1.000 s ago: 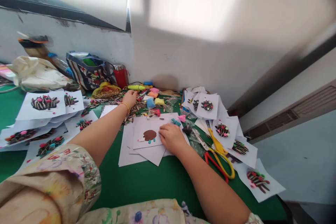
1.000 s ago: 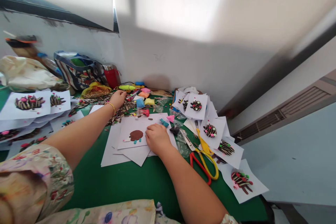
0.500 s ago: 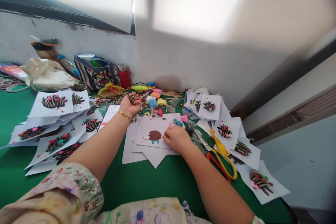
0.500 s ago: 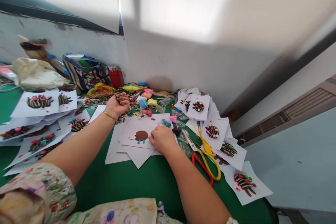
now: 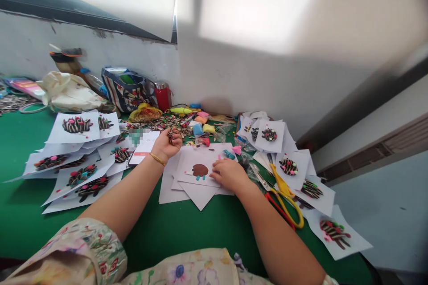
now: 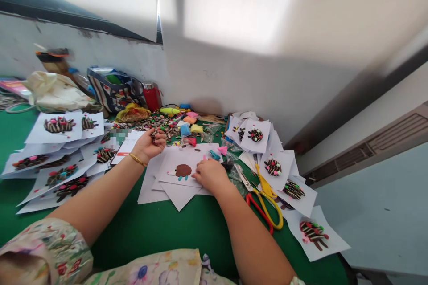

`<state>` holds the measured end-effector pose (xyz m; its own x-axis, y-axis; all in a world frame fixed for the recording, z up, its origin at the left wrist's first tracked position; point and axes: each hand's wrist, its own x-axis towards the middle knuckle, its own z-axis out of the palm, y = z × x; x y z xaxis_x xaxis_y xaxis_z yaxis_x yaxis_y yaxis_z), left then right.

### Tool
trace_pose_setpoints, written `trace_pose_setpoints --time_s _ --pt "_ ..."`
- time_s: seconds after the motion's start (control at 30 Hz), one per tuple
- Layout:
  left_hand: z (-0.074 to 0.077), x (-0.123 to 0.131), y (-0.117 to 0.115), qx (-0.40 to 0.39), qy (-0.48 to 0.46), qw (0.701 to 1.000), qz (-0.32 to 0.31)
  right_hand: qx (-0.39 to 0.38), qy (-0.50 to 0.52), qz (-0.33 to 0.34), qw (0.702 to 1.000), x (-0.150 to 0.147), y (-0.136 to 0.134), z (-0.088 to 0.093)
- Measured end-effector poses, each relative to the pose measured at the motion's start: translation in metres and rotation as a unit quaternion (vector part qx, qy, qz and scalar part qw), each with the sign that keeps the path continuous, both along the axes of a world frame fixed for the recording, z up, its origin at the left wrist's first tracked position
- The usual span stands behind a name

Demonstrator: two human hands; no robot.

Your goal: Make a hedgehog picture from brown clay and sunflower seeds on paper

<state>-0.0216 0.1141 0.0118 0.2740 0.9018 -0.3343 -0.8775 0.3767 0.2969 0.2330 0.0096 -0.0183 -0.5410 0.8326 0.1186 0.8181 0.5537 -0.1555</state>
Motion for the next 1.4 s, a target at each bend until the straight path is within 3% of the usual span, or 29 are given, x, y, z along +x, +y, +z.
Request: trace_pose_setpoints --time_s 0.1,0.23,0.4,0.5,0.63,0.73,0.87,1.0,1.17,1.27,1.4 --pt "-0.002 0.002 -0.019 -0.003 0.0 1.0 -0.007 0.02 0.023 -0.005 1.0 0.001 0.001 -0.003" --pt "-0.003 0.008 -0.044 -0.004 -0.002 1.0 -0.022 0.083 0.148 -0.025 0.985 -0.007 -0.002 -0.003" --pt "0.0 0.023 -0.07 -0.002 -0.001 0.999 -0.051 0.071 0.301 -0.051 0.95 -0.041 -0.016 0.022" --pt "0.0 0.034 -0.081 0.001 0.051 0.997 -0.056 0.036 0.314 -0.04 0.948 -0.064 -0.016 0.04" --pt "-0.001 0.042 -0.089 -0.011 0.073 0.996 -0.059 0.04 0.281 -0.051 0.957 -0.087 -0.005 0.049" --pt "-0.002 0.043 -0.09 -0.017 0.064 0.996 -0.063 0.031 0.301 -0.026 0.953 -0.098 -0.004 0.054" --pt "-0.002 0.034 -0.088 -0.018 0.037 0.996 -0.076 -0.003 0.378 0.056 0.924 -0.106 -0.026 0.067" --pt "0.0 0.017 -0.082 -0.018 0.008 0.996 -0.09 -0.1 0.304 0.144 0.936 -0.106 -0.06 0.07" --pt "0.0 0.005 -0.076 -0.009 -0.029 0.995 -0.093 -0.168 0.116 0.254 0.946 -0.103 -0.086 0.044" --pt "-0.004 0.006 -0.076 -0.005 -0.042 0.994 -0.098 -0.13 0.077 0.233 0.96 -0.098 -0.088 0.035" --pt "-0.013 0.008 -0.078 0.002 -0.063 0.992 -0.111 -0.15 0.1 0.234 0.955 -0.086 -0.08 0.043"
